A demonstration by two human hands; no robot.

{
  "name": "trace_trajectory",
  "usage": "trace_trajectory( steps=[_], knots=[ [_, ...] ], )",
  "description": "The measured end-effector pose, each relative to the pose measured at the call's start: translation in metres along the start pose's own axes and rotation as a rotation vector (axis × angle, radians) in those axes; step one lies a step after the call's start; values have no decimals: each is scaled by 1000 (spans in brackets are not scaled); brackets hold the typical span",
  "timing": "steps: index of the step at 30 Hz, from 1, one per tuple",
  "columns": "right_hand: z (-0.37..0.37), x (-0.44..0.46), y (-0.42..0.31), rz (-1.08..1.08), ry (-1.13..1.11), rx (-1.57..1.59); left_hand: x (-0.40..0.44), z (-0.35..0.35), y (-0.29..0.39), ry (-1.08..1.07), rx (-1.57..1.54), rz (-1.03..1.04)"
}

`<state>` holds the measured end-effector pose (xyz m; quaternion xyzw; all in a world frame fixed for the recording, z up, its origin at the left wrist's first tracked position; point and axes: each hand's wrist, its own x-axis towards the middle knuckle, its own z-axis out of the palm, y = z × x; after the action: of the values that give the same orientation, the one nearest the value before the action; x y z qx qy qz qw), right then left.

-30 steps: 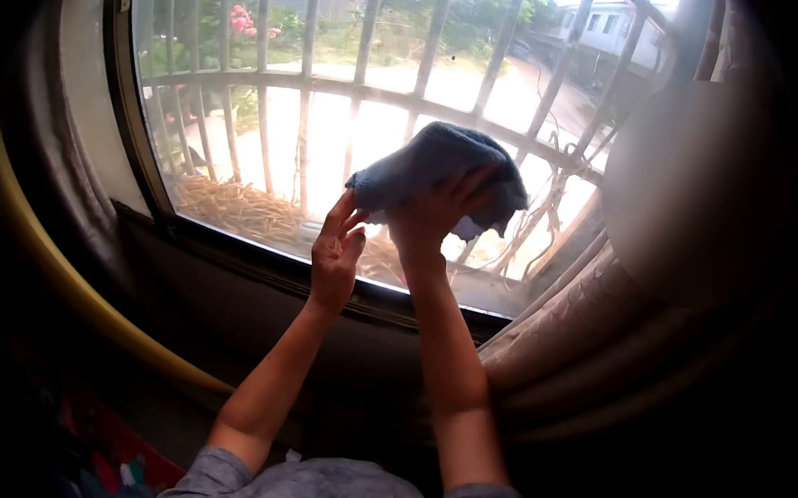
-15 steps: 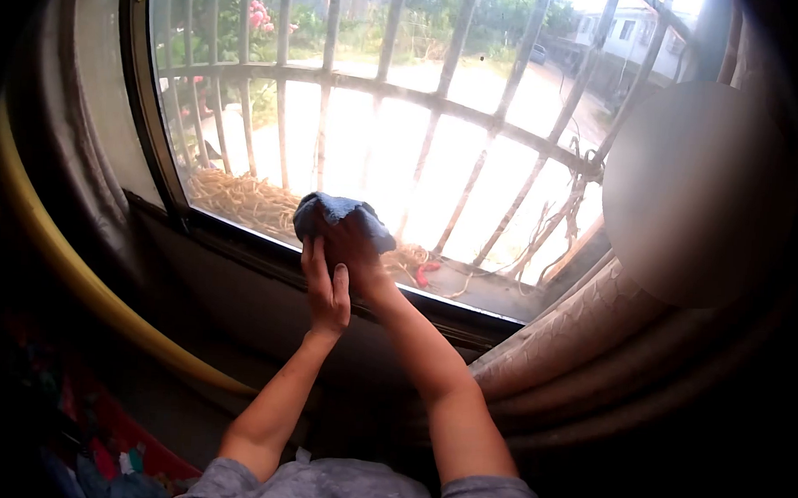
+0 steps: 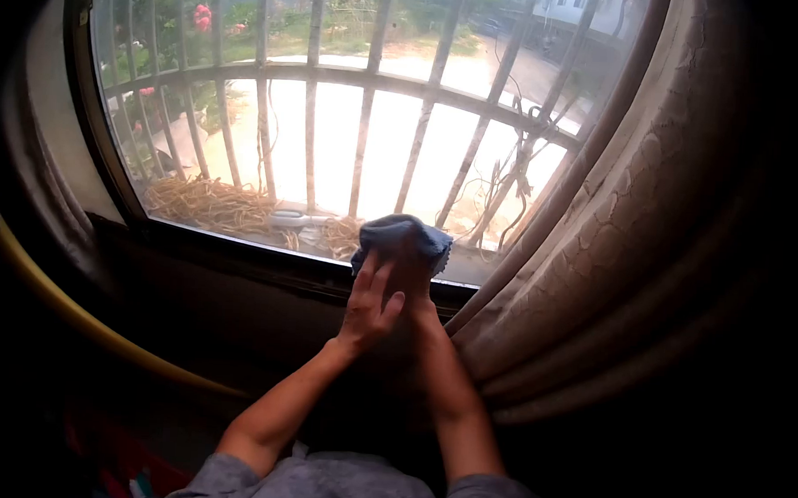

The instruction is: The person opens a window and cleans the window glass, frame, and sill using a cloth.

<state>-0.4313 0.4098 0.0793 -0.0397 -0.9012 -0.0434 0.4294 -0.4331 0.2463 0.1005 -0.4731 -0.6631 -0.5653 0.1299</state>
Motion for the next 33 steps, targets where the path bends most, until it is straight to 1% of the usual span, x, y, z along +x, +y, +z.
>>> trace_trajectory(
  steps=[1,3,4,7,11,14,15,17,19,21,22,23,25,27,28,29,31,33],
  knots=[
    [-13,-5,17,3,65,-120,8,5,6,-54,-14,58],
    [-34,-13,41,96,140,-181,28,12,23,-158,-40,174],
    [-42,-15,50,142,181,-195,36,14,33,-196,-95,175],
    [-53,-13,59,256,286,-182,56,21,53,-133,-337,128],
    [-33,18,44,312,375,-86,71,12,65,-67,-298,192],
    [-18,58,21,304,458,-2,71,-5,64,106,-232,132],
    [-15,72,12,281,483,9,69,-10,59,167,-258,72],
    [-9,99,-9,172,497,-37,62,-17,40,293,-311,-47],
    [-10,115,-43,-86,466,-216,54,-30,16,386,-249,-84],
    [-10,122,-78,-154,161,-187,43,-44,-7,473,-207,-117],
    [-7,129,-97,-164,2,-119,38,-53,-14,513,-228,-166],
    [10,130,-108,-240,-15,-51,29,-59,-26,542,-298,-248],
    [24,138,-142,-408,24,-20,19,-78,-39,643,-363,-339],
    [42,142,-178,-440,71,84,4,-96,-59,677,-414,-417],
    [56,140,-187,-515,7,145,-6,-103,-73,694,-439,-456],
    [78,131,-197,-472,43,206,-16,-108,-86,710,-465,-496],
    [93,121,-211,-397,-57,226,-27,-117,-95,734,-529,-574],
    [96,102,-211,-405,-122,253,-37,-116,-96,692,-459,-637]
  ],
)
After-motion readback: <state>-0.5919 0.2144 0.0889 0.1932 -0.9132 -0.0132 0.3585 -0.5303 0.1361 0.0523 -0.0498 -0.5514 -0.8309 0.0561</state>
